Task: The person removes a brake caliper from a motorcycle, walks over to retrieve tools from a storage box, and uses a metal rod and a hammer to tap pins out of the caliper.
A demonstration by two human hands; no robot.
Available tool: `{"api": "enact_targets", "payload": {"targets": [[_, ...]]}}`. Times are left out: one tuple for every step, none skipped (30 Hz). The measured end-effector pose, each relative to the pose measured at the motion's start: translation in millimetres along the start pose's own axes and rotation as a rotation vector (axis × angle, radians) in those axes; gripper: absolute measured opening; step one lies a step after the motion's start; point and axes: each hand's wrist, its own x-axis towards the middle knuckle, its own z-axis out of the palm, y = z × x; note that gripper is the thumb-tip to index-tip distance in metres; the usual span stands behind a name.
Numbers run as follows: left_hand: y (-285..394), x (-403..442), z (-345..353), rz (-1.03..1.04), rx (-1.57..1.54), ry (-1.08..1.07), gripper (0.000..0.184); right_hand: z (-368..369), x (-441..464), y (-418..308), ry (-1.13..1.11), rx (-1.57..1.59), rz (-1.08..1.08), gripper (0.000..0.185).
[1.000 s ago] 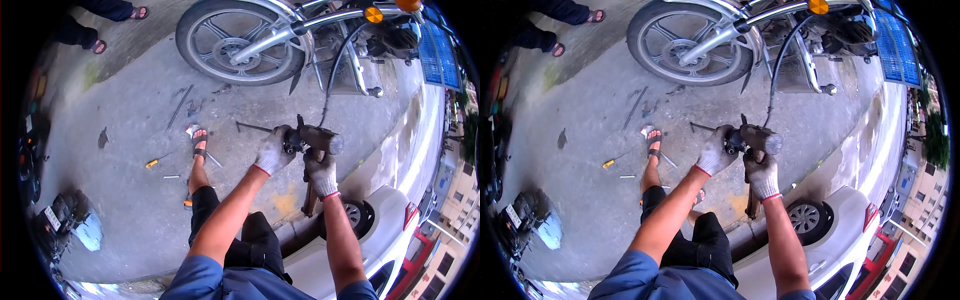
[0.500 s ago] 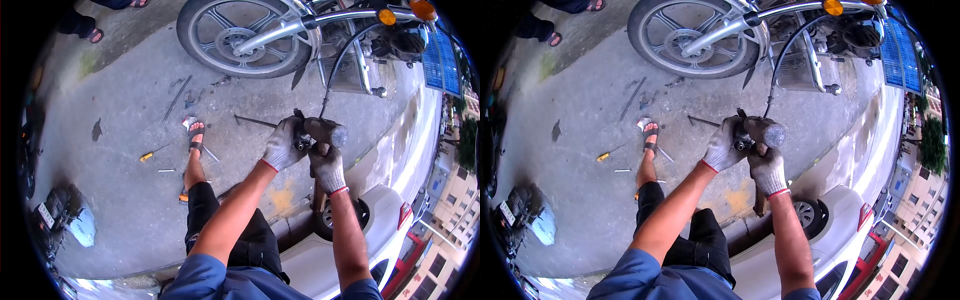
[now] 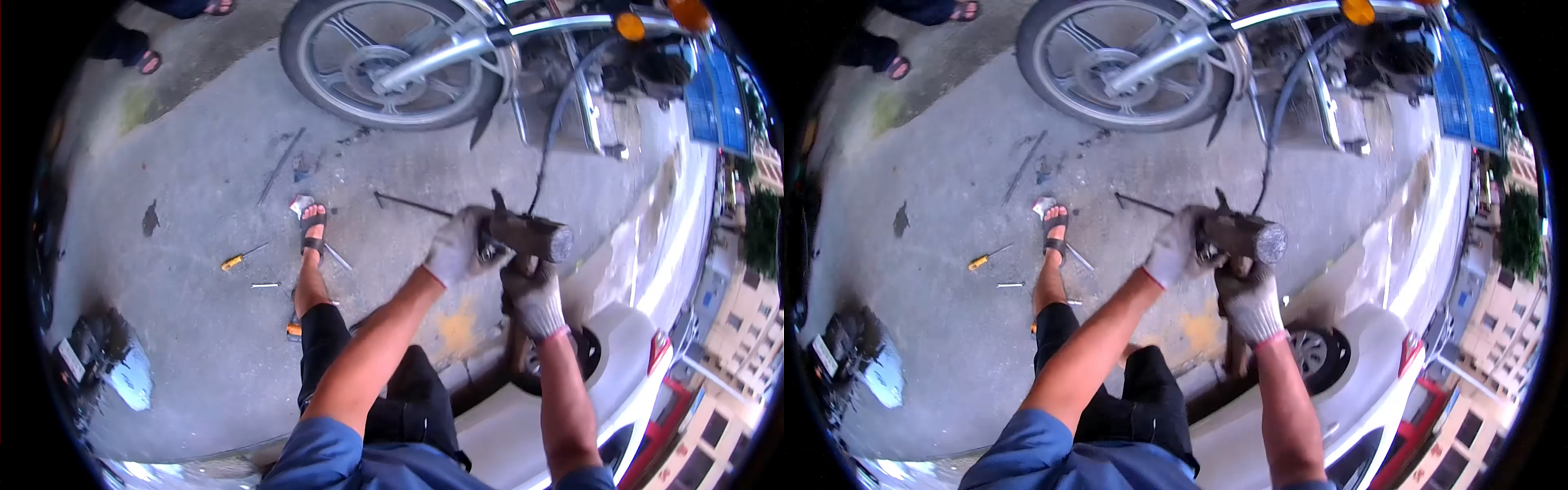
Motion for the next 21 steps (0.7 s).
{"api": "enact_targets", "payload": {"targets": [[1.5, 0.0, -1.0, 0.030, 0.021, -0.011, 0.067, -7.6, -0.4, 2.2, -0.003, -0.071, -0.015, 0.012], [3.1, -4.4, 3.0, 0.032, 0.032, 0.019, 0.066, -14.8, 1.0, 4.4, -0.006, -0.142, -0.031, 0.012], [-2.0, -3.1, 4.5, 0.034, 0.055, 0.070, 0.065, -15.8, -10.6, -27.3, -0.006, -0.083, 0.070, 0.012], [-10.9, -1.3, 7.7, 0.059, 0.059, 0.094, 0.063, -22.2, -14.8, -27.9, 0.029, -0.075, -0.055, 0.013], [-12.5, -2.4, 5.6, 0.047, 0.064, 0.090, 0.063, -27.1, -22.5, -32.9, 0.084, 0.012, -0.032, 0.013], [-14.0, 1.9, 1.2, 0.094, 0.101, 0.090, 0.064, -28.6, -31.0, -44.8, 0.107, 0.020, -0.062, 0.014], [-14.4, 5.7, -1.1, 0.145, 0.135, 0.090, 0.064, -31.2, -38.5, -56.5, 0.134, 0.029, -0.095, 0.015], [-12.3, 5.7, -2.2, 0.110, 0.131, 0.079, 0.063, -35.8, -43.0, -60.4, 0.084, 0.011, -0.025, 0.016], [-11.6, 6.3, -3.6, 0.110, 0.133, 0.075, 0.063, -31.1, -39.5, -50.3, 0.084, 0.015, -0.023, 0.016], [-10.4, 6.2, -4.7, 0.124, 0.130, 0.077, 0.063, -22.3, -30.9, -28.4, 0.069, 0.017, -0.040, 0.014], [-7.9, 6.3, -5.3, 0.142, 0.127, 0.079, 0.063, -14.8, -20.0, -0.5, 0.057, 0.020, -0.060, 0.013], [-0.3, -1.2, -3.3, 0.144, 0.119, 0.068, 0.063, 5.9, 5.8, 6.6, -0.064, -0.352, -0.151, 0.009], [7.4, -5.3, -3.5, 0.069, 0.079, -0.013, 0.063, 1.0, 6.9, 3.2, -0.064, -0.230, -0.089, 0.008], [6.0, 4.3, -8.0, -0.001, 0.060, -0.060, 0.063, -2.1, 5.6, -5.4, -0.056, -0.108, -0.028, 0.008], [4.3, 5.4, -5.8, 0.005, 0.053, -0.071, 0.063, -8.1, -3.2, -7.7, -0.037, -0.088, 0.206, 0.009], [3.6, -0.6, 1.7, 0.036, 0.061, -0.023, 0.063, -17.7, -5.4, 0.4, 0.015, -0.099, 0.019, 0.009], [-4.1, 2.5, 2.9, 0.077, 0.093, 0.049, 0.063, -26.6, -11.0, 0.0, 0.092, -0.091, -0.220, 0.009], [-20.8, 3.4, 11.2, 0.116, 0.040, 0.061, 0.063, -26.8, -20.9, -28.1, 0.146, -0.026, -0.138, 0.009], [-20.0, 2.2, 8.4, 0.106, 0.046, 0.058, 0.063, -28.4, -35.7, -56.8, 0.199, 0.036, -0.043, 0.009], [-13.7, 4.2, 4.9, 0.101, 0.117, 0.019, 0.064, -36.4, -42.1, -64.3, 0.186, 0.035, -0.069, 0.007], [-8.3, 7.4, 1.9, 0.100, 0.187, -0.018, 0.064, -43.3, -46.1, -65.7, 0.175, 0.034, -0.099, 0.005]]}}
